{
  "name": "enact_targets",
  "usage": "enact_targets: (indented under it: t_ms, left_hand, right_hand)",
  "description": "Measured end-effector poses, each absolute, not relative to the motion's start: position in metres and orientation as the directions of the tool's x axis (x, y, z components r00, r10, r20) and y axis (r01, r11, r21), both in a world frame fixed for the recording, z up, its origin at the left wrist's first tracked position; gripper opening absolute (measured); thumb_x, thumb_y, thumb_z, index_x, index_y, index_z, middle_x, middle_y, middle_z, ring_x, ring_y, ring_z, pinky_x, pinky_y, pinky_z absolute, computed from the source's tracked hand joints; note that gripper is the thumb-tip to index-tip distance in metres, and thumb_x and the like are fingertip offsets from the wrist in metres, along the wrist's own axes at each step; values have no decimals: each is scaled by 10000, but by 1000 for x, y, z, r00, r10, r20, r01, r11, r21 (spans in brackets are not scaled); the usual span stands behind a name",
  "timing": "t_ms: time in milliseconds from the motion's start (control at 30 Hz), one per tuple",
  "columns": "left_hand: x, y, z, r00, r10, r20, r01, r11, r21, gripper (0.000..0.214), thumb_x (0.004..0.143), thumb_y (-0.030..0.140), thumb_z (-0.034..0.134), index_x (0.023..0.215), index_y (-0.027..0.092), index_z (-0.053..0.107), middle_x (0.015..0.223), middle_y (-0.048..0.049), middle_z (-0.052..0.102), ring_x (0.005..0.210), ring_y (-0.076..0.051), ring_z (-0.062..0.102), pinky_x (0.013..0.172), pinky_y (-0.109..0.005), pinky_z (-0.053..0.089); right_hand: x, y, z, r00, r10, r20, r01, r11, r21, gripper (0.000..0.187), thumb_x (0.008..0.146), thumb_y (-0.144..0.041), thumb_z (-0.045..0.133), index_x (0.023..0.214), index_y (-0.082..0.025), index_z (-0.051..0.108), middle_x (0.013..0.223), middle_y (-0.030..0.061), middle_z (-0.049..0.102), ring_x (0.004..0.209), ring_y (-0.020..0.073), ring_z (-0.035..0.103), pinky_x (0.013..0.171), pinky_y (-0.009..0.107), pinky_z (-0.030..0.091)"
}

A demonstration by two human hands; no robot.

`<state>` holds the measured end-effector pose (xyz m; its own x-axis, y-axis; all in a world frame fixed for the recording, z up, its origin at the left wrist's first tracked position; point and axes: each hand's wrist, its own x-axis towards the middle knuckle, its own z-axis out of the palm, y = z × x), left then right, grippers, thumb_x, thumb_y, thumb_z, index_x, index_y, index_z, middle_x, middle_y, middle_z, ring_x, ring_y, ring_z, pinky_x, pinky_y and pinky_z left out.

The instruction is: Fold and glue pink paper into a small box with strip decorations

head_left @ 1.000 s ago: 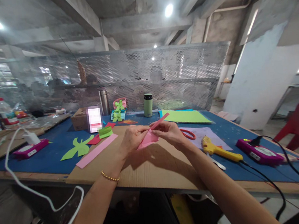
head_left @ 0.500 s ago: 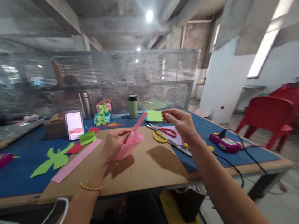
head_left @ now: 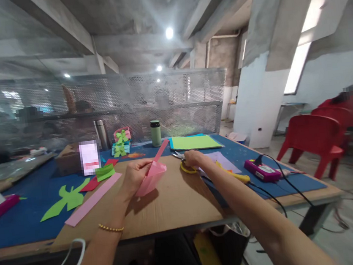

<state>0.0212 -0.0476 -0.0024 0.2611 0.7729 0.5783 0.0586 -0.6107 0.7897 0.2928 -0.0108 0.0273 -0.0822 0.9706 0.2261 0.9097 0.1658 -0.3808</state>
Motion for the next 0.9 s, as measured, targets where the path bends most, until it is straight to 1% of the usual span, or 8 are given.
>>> enact_targets:
  t_ms: [133, 300, 367, 533, 667, 700, 800, 900]
  left_hand:
    - [22, -49, -1, 258, 776, 576, 32, -602, 798, 306, 799, 411, 692, 933, 159, 801, 855, -62, 772, 763, -190, 675, 657, -246, 490]
    - [22, -50, 0, 246, 785, 569, 1, -587, 809, 298, 797, 404, 690, 901, 146, 796, 827, -57, 765, 717, -166, 649, 643, -234, 464]
    - [22, -49, -1, 254, 783, 568, -16, -584, 812, 306, 800, 411, 689, 912, 146, 794, 845, -62, 766, 726, -167, 651, 646, -235, 466]
    - [21, -50, 1, 239, 794, 559, -48, -566, 823, 312, 792, 414, 698, 915, 143, 793, 870, -70, 767, 710, -164, 645, 632, -238, 468]
    - [16, -48, 5, 161, 805, 570, -92, -563, 821, 284, 752, 405, 731, 855, 149, 795, 858, -69, 762, 720, -171, 643, 624, -243, 471]
    - [14, -47, 6, 138, 809, 572, -109, -562, 820, 278, 736, 401, 742, 842, 151, 796, 853, -68, 761, 723, -173, 643, 624, -244, 472]
    - [8, -44, 9, 87, 828, 553, -184, -533, 826, 306, 691, 407, 774, 837, 138, 796, 829, -78, 758, 723, -183, 648, 630, -255, 481]
    - [5, -40, 9, 53, 853, 520, -218, -498, 839, 347, 659, 416, 796, 843, 122, 795, 798, -88, 754, 696, -185, 645, 610, -259, 480]
  right_hand:
    - [293, 2, 36, 103, 993, -63, 947, -117, -298, 369, 949, -350, 620, 1261, -157, 587, 1263, 109, 606, 1068, 232, 631, 891, 431, 551]
    - [291, 4, 44, 145, 980, -135, 924, -183, -336, 379, 948, -365, 620, 1259, -150, 590, 1271, 101, 603, 1076, 243, 628, 896, 436, 549]
    - [287, 4, 49, 101, 988, -121, 898, -143, -416, 349, 940, -358, 627, 1208, -135, 617, 1208, 91, 632, 1016, 235, 645, 846, 405, 564]
    - [277, -13, 61, -87, 996, 15, 748, 76, -660, 223, 773, -171, 630, 979, -87, 641, 727, 46, 635, 683, 182, 625, 545, 260, 496]
    - [271, -52, 54, -276, 945, 177, 532, 304, -790, 331, 692, -231, 594, 1015, -162, 582, 840, 33, 608, 807, 199, 657, 623, 276, 533]
    - [271, -62, 50, -318, 918, 235, 390, 353, -850, 399, 669, -244, 616, 1060, -177, 573, 871, 35, 593, 820, 214, 658, 618, 296, 533]
    - [269, -83, 41, -306, 885, 351, 298, 439, -847, 566, 603, -243, 705, 1148, -216, 556, 897, 15, 562, 767, 183, 615, 625, 301, 496]
    - [265, -91, 37, -339, 848, 408, 391, 522, -758, 413, 701, -321, 703, 1079, -209, 578, 817, -16, 525, 731, 148, 526, 661, 290, 443]
